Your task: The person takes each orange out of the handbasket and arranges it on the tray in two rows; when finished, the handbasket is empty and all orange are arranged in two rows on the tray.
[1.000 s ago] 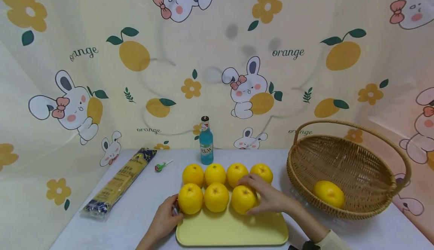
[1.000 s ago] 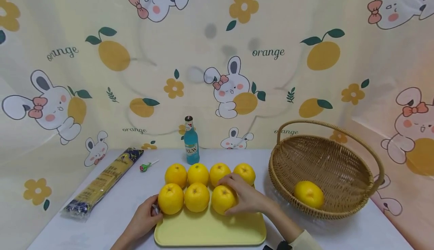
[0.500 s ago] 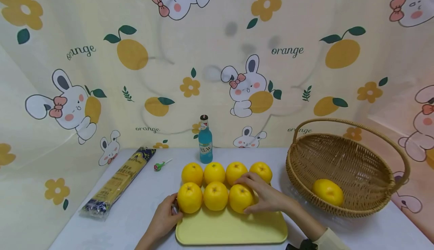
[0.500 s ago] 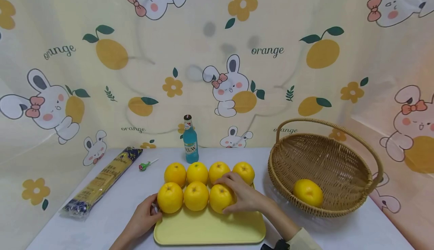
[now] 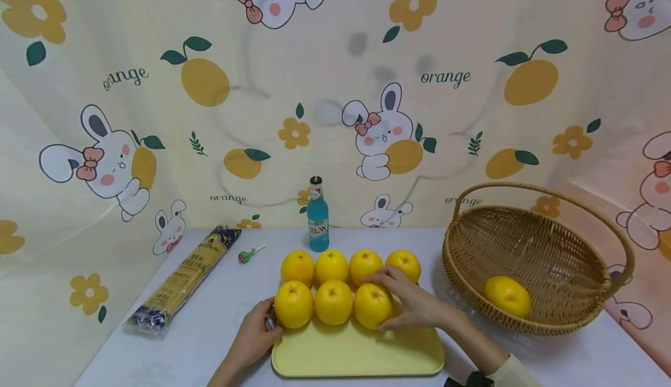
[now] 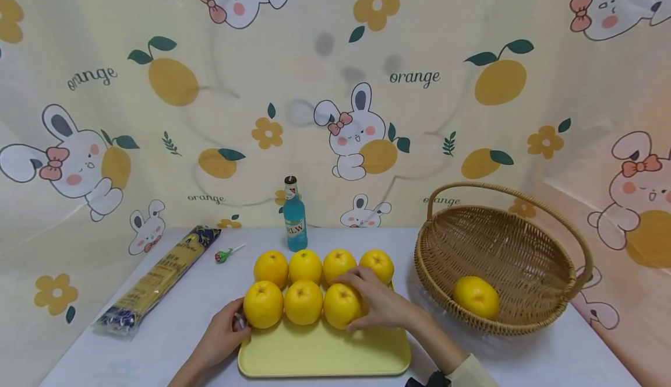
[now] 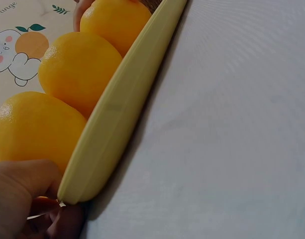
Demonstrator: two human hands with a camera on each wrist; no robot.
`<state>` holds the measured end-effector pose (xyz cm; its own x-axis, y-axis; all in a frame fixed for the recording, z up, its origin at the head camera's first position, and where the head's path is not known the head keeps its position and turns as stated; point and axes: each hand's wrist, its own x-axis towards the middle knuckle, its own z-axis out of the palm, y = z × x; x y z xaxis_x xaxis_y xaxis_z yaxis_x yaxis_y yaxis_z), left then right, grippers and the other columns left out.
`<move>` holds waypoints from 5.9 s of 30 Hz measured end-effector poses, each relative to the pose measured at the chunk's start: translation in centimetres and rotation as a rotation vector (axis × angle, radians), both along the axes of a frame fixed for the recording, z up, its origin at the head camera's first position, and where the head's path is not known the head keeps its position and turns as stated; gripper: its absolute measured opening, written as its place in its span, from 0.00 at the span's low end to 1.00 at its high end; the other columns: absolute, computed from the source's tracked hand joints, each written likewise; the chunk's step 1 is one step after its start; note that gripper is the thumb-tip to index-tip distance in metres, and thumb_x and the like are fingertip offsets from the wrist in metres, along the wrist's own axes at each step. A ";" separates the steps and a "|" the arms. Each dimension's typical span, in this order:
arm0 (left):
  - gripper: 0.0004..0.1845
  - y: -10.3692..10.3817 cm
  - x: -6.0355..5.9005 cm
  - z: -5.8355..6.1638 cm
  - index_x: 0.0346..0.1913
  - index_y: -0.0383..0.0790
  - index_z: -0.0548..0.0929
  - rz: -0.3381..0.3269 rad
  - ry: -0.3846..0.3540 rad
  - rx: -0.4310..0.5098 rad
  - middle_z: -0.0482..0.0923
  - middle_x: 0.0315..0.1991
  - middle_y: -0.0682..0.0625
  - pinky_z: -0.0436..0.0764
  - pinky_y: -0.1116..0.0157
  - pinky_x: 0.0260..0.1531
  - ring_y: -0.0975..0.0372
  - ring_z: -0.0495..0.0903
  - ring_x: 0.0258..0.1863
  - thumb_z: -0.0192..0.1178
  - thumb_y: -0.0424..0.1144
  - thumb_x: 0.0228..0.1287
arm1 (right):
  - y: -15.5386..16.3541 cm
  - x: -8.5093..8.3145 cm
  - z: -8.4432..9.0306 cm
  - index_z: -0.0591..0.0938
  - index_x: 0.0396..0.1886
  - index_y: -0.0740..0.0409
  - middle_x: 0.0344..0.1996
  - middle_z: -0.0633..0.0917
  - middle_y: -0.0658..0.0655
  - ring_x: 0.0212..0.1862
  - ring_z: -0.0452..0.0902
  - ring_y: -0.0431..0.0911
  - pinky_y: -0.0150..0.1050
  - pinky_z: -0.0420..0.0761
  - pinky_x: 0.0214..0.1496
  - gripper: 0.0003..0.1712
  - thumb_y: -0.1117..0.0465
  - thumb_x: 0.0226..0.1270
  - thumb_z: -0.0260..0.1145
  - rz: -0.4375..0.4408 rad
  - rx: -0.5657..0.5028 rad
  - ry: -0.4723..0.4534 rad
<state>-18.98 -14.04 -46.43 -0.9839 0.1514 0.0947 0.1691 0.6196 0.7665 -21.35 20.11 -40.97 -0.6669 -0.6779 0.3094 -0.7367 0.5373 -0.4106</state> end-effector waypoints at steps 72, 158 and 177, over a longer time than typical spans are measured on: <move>0.31 0.3 0.2 0.4 0.54 0.33 0.67 0.023 -0.012 0.004 0.70 0.33 0.49 0.68 0.72 0.17 0.66 0.66 0.20 0.59 0.30 0.40 | 21.3 -1.6 7.3 0.61 0.61 0.60 0.46 0.70 0.64 0.39 0.73 0.53 0.49 0.75 0.36 0.32 0.49 0.61 0.52 -0.521 0.077 -1.084; 0.32 0.3 0.1 0.4 0.55 0.32 0.66 0.023 -0.048 -0.002 0.70 0.35 0.49 0.68 0.71 0.17 0.65 0.66 0.21 0.58 0.31 0.40 | 5.5 3.0 -0.6 0.67 0.53 0.49 0.48 0.68 0.43 0.48 0.64 0.38 0.46 0.69 0.47 0.46 0.53 0.26 0.76 -0.250 -0.158 0.088; 0.31 0.2 0.1 0.3 0.54 0.33 0.67 0.019 -0.039 -0.011 0.70 0.34 0.49 0.68 0.72 0.17 0.65 0.66 0.20 0.58 0.32 0.40 | 5.1 2.5 -2.0 0.68 0.54 0.49 0.45 0.65 0.45 0.46 0.63 0.41 0.48 0.68 0.46 0.47 0.48 0.26 0.76 -0.358 -0.186 0.054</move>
